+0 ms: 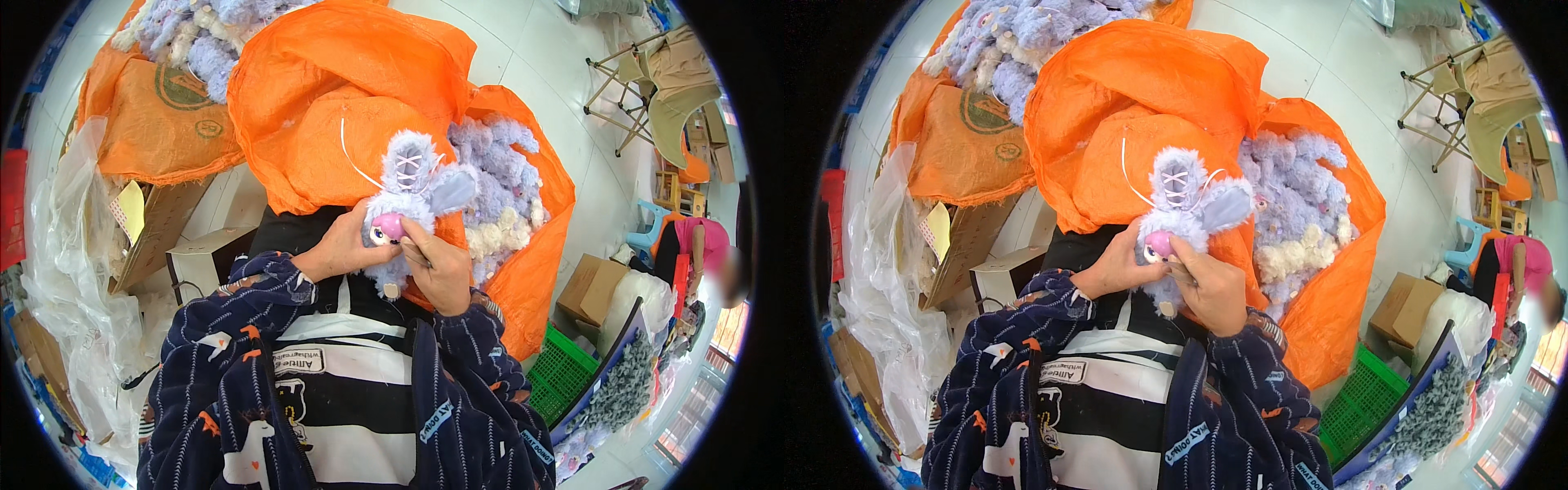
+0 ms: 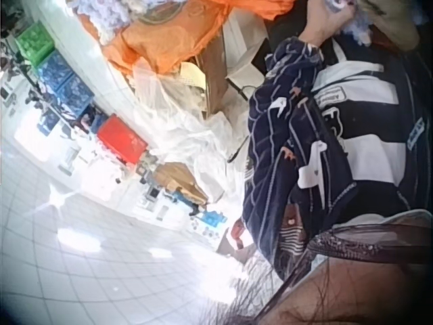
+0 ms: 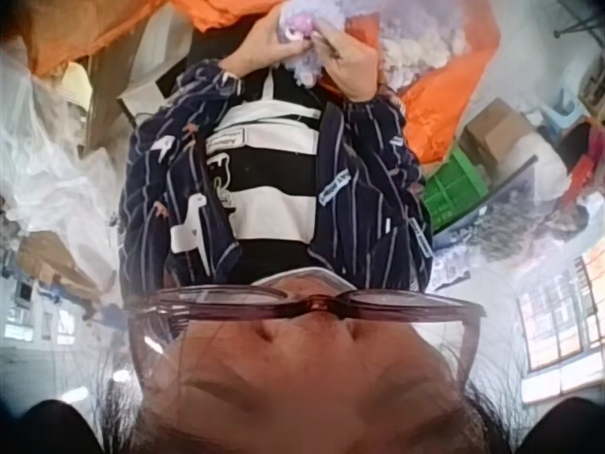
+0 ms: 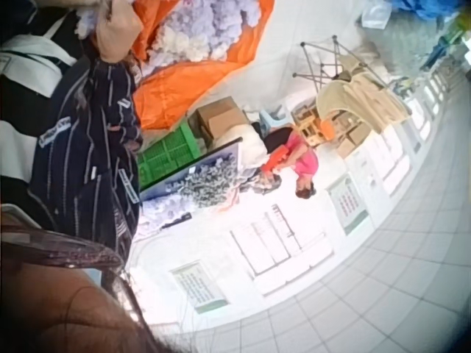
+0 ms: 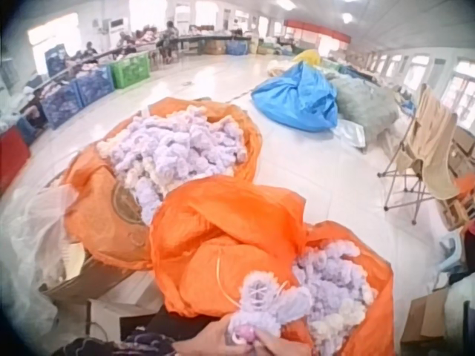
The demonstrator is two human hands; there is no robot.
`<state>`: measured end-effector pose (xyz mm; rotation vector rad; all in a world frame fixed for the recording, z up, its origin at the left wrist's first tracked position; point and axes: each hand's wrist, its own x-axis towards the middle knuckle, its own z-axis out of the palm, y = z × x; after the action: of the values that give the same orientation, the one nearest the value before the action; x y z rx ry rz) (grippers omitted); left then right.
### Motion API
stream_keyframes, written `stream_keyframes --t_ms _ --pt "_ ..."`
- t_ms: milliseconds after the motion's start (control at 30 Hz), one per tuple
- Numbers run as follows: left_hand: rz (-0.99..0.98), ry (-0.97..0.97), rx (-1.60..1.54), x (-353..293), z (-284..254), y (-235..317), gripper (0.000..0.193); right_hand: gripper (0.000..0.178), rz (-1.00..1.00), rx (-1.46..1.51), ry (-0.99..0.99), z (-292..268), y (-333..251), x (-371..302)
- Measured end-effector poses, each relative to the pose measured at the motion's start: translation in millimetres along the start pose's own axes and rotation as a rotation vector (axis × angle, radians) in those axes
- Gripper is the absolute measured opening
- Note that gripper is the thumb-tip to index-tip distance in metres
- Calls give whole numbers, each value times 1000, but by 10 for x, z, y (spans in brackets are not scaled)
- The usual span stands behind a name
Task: The person repeatedly picks up small stuffed bunny toys from an orange sack, uses scissors to trim loose threads or fur around the face and ears, and returns the toys to the sack. The process is repeated for multiple units in a continuous loop.
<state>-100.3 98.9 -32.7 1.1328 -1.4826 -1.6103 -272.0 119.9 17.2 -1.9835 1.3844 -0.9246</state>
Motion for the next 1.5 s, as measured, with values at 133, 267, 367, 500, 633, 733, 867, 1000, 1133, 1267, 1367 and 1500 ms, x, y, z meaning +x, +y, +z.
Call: stream_keyframes --t_ms 133,267,367,500,633,733,867,1000,1133,1267,1367,1500 --pt "-11 3 4 2 7 -61 65 37 -64 -122 -43 18 76 5" --pt "-13 -4 12 8 18 -41 64 37 -119 -198 -58 -13 140 -44" --pt "-23 7 10 3 39 -60 64 37 -127 -130 -7 54 216 -41" --pt "-19 9 20 26 34 -89 63 34 -99 -103 -5 84 228 -8" --pt "-17 -2 32 41 46 -123 63 33 -157 -102 45 53 304 -75" --pt "-35 -3 3 35 57 -185 63 33 -183 -127 29 56 330 -79" --pt "-20 -2 5 52 51 -165 63 34 -178 -90 -3 110 288 -4" --pt "-32 -12 10 52 52 -159 62 35 -182 -20 54 134 323 -39" --pt "-38 -8 7 56 56 -159 62 32 -139 -32 47 144 332 -60" --pt "-42 16 26 49 61 -160 63 29 -74 8 59 187 295 -24" --pt "-14 15 31 48 80 -192 63 27 -79 27 84 170 285 -40" --pt "-37 1 35 61 78 -176 63 25 -57 20 107 171 278 -52"
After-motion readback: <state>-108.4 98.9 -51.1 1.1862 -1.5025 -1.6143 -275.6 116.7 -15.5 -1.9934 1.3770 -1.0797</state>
